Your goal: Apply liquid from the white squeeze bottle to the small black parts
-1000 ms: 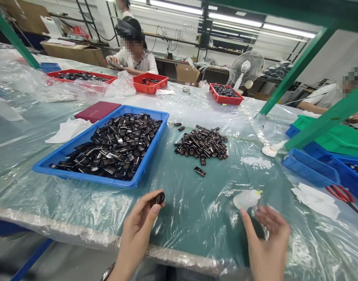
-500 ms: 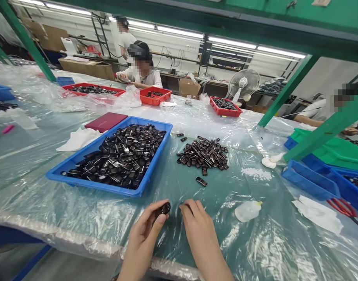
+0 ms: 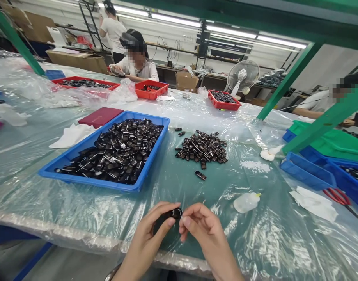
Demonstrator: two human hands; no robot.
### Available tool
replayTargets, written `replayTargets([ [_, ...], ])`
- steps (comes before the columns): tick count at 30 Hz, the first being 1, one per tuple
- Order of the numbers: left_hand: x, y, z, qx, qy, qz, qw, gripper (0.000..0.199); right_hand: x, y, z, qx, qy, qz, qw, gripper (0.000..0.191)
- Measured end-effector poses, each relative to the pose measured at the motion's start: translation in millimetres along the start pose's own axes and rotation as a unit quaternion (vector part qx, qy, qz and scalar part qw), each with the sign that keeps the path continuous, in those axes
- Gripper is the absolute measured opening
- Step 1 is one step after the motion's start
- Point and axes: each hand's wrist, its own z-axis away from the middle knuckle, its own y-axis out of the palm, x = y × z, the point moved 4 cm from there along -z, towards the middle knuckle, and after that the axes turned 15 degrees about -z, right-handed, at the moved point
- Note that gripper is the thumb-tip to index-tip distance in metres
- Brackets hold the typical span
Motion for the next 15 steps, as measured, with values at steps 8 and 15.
replayTargets([
  [8,-3,2.2,1,0.051,0.005,-0.008,0.999,0.029,4,3,9,-0.019,0.086,-0.137,0.987,0.018],
  [15,-4,3.8,3,0.076,0.031,-0.023,0.996,0.032,7,-2,12,-0.02,0.086,-0.104,0.991,0.021],
])
